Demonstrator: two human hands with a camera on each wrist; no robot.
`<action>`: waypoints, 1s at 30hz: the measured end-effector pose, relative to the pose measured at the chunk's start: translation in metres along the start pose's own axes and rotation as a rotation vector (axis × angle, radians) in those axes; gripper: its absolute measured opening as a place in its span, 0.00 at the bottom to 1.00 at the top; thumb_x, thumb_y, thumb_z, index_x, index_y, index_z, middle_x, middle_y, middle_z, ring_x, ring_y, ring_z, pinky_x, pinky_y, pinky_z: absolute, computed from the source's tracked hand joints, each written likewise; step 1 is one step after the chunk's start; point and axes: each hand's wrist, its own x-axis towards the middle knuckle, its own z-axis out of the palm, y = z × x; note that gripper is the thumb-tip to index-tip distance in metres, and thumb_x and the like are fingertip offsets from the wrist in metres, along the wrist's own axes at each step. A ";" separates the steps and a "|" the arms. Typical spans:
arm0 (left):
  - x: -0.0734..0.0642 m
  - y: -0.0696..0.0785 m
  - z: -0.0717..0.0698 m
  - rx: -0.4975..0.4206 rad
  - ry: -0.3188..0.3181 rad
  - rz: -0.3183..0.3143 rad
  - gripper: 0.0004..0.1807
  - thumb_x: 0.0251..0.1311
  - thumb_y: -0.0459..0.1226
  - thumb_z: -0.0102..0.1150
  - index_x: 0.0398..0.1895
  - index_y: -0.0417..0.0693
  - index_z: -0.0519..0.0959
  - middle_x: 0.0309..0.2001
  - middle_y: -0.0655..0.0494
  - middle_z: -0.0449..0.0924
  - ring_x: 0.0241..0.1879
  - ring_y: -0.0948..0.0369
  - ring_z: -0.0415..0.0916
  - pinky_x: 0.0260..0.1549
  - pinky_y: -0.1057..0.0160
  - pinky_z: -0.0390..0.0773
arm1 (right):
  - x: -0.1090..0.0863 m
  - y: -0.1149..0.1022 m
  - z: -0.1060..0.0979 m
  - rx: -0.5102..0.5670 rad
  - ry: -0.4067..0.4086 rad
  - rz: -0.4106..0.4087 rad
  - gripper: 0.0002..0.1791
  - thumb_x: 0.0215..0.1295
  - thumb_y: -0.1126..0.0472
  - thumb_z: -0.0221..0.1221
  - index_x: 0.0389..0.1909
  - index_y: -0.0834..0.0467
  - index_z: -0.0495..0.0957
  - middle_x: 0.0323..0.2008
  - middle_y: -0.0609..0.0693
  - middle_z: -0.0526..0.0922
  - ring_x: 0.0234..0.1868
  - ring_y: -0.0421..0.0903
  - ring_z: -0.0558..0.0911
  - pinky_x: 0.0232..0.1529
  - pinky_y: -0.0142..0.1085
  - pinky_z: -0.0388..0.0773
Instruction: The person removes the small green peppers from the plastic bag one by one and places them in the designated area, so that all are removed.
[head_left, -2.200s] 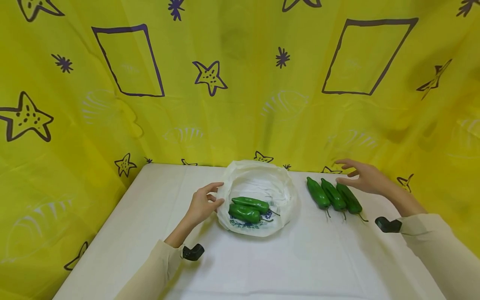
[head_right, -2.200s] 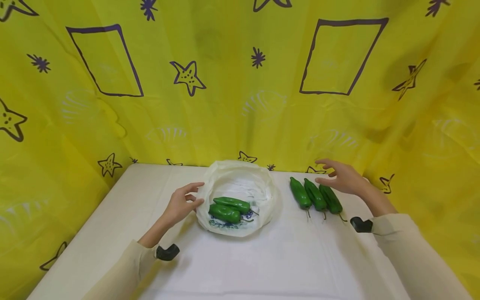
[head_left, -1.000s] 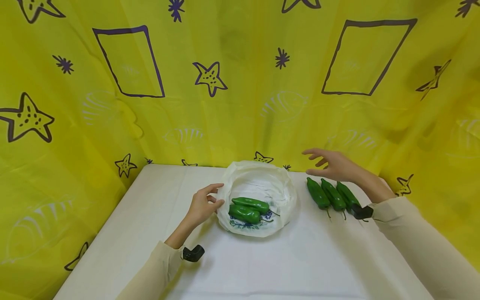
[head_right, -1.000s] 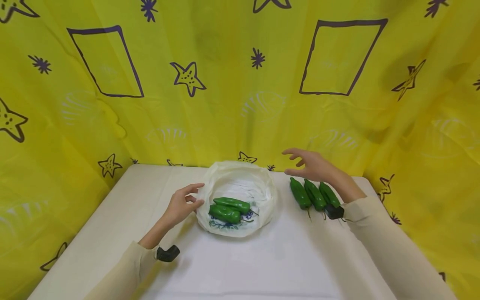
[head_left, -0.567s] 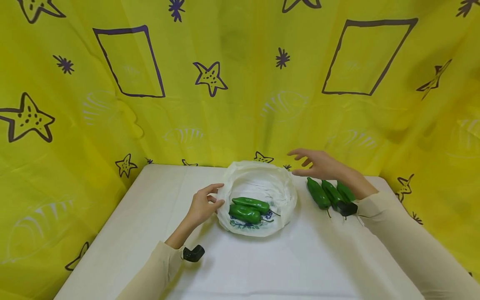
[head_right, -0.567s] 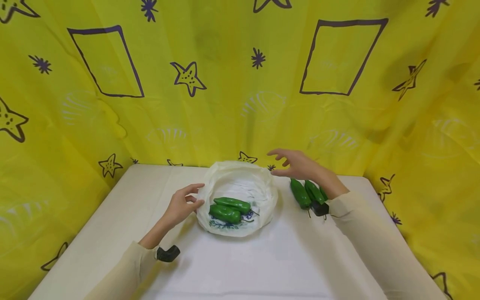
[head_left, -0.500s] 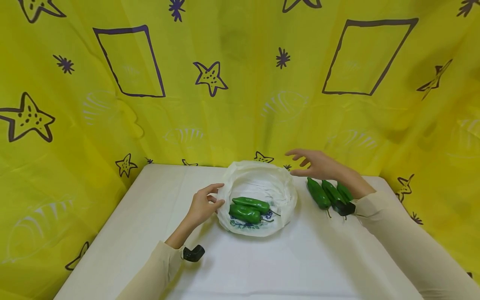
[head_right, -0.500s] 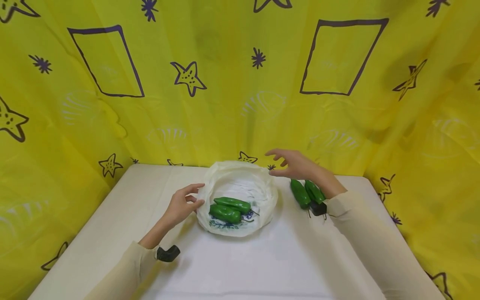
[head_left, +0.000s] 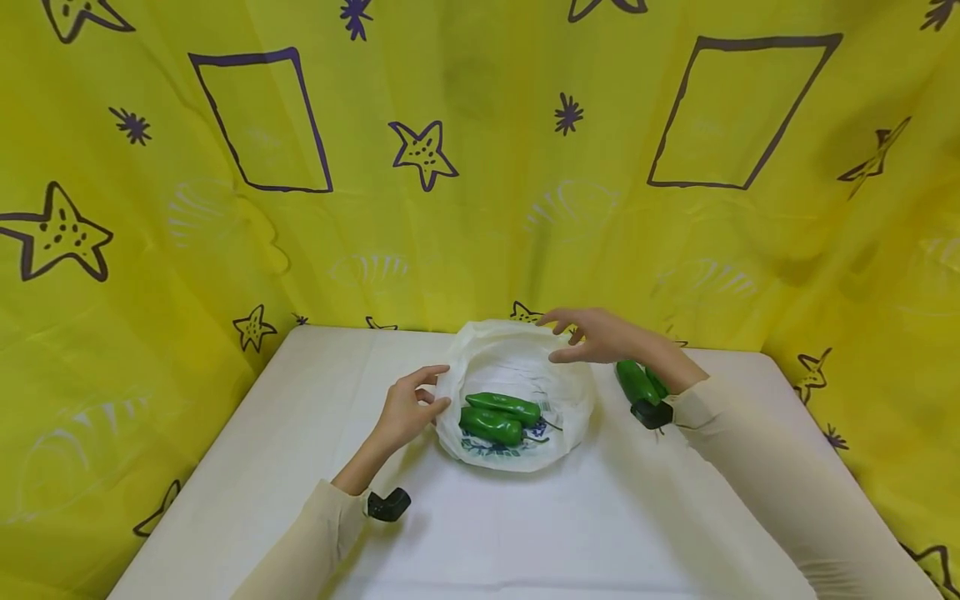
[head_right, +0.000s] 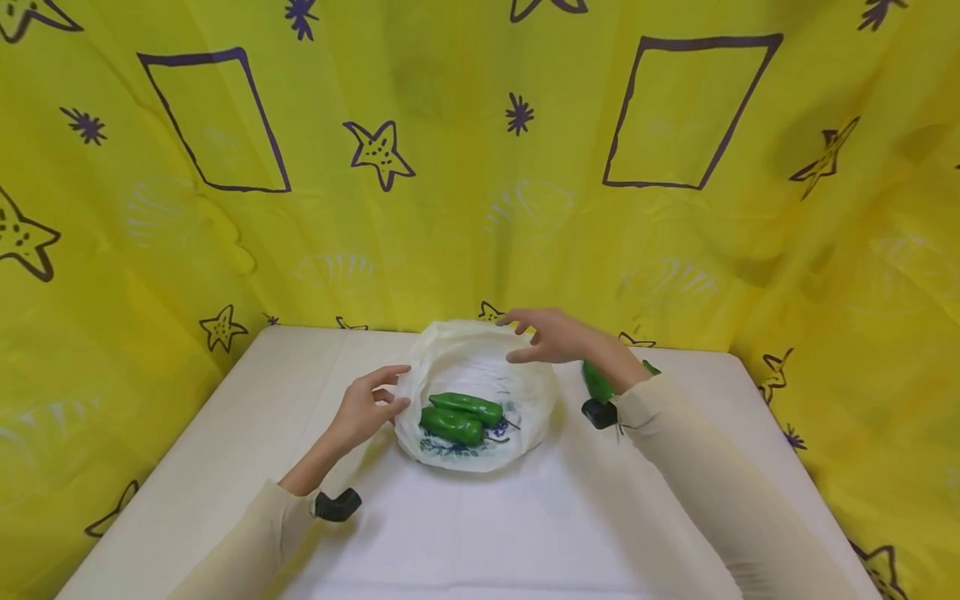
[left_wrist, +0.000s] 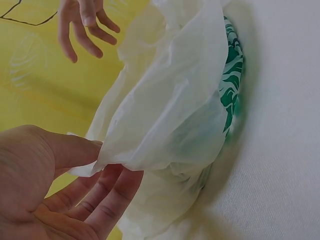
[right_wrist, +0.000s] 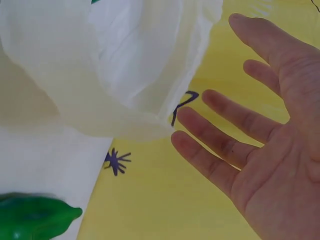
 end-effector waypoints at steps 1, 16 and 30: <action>0.000 0.000 0.000 0.001 0.000 -0.003 0.29 0.60 0.26 0.70 0.66 0.47 0.79 0.54 0.42 0.80 0.29 0.59 0.79 0.26 0.64 0.84 | 0.002 -0.001 0.002 0.003 -0.010 0.000 0.35 0.68 0.53 0.67 0.73 0.57 0.69 0.61 0.66 0.78 0.54 0.62 0.84 0.49 0.51 0.85; -0.001 0.000 -0.002 -0.010 -0.002 0.004 0.29 0.59 0.26 0.70 0.65 0.45 0.79 0.53 0.41 0.80 0.29 0.59 0.79 0.25 0.64 0.84 | 0.030 -0.013 0.025 0.067 -0.096 0.000 0.35 0.68 0.53 0.68 0.73 0.54 0.68 0.61 0.65 0.78 0.51 0.58 0.85 0.49 0.47 0.85; -0.001 0.001 -0.002 -0.007 -0.004 -0.003 0.29 0.60 0.26 0.70 0.66 0.46 0.78 0.53 0.41 0.80 0.30 0.59 0.80 0.25 0.64 0.84 | 0.050 -0.016 0.049 0.084 -0.130 -0.023 0.35 0.68 0.52 0.68 0.73 0.50 0.68 0.61 0.63 0.79 0.49 0.54 0.86 0.51 0.46 0.85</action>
